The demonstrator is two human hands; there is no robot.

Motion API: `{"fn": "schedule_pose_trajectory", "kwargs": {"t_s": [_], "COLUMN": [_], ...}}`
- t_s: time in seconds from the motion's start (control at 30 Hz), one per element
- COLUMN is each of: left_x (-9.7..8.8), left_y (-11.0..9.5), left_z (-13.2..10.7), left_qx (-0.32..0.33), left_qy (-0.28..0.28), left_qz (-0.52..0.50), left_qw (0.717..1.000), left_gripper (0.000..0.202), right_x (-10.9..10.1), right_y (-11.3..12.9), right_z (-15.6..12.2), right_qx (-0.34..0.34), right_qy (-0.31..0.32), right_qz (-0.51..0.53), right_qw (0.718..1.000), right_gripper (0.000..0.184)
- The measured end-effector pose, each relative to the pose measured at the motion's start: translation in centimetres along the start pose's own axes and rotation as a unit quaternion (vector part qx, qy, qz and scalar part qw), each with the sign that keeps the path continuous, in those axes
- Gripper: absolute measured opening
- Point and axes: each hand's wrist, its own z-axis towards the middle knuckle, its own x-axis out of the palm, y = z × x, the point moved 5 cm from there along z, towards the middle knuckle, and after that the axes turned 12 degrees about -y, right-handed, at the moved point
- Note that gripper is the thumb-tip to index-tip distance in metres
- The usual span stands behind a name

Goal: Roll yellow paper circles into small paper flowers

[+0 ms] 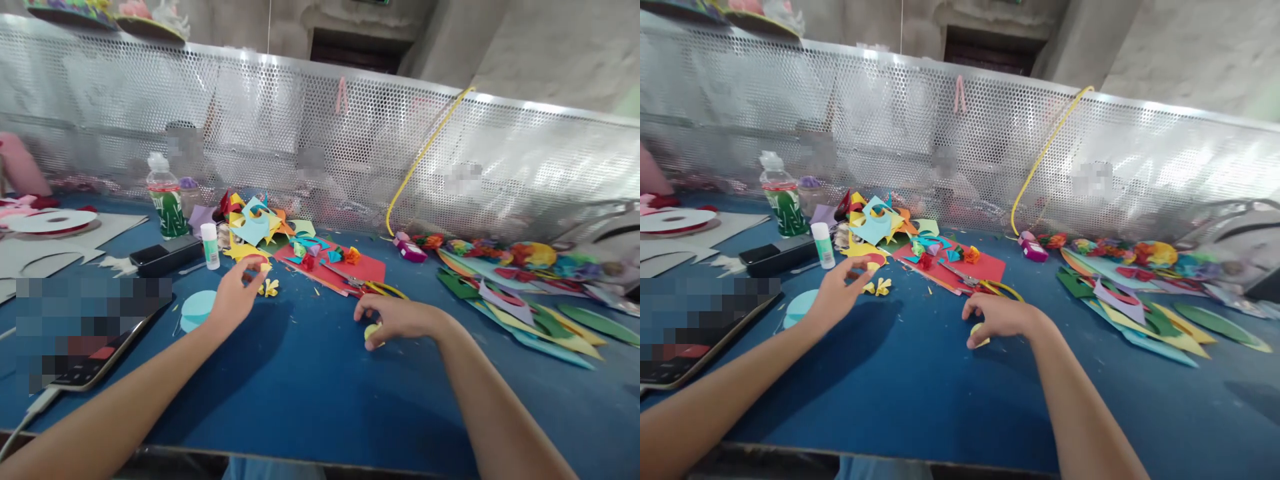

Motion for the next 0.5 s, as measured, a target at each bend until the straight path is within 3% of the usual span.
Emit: {"fn": "schedule_pose_trajectory", "kwargs": {"t_s": [0.13, 0.27, 0.4, 0.5], "left_x": [-0.6, -1.0, 0.3, 1.9], "left_y": [1.4, 0.4, -1.4, -2.3], "left_z": [0.8, 0.4, -1.4, -3.1], "left_qx": [-0.086, -0.045, 0.011, 0.072], "left_qy": [-0.087, -0.103, 0.037, 0.180], "left_qz": [-0.100, -0.094, -0.053, -0.006], "left_qw": [0.987, 0.989, 0.998, 0.981], "left_gripper": [0.043, 0.038, 0.025, 0.019], "right_x": [0.2, 0.5, 1.3, 1.8], "right_y": [-0.1, 0.1, 0.1, -0.1], "right_z": [-0.4, 0.0, 0.6, 0.8], "right_qx": [-0.011, -0.009, -0.005, -0.002], "right_qy": [0.018, 0.013, 0.022, 0.026], "right_qz": [0.009, 0.011, 0.019, 0.022], "right_qw": [1.000, 1.000, 1.000, 0.999], "right_gripper": [0.036, 0.024, 0.017, 0.020]}}
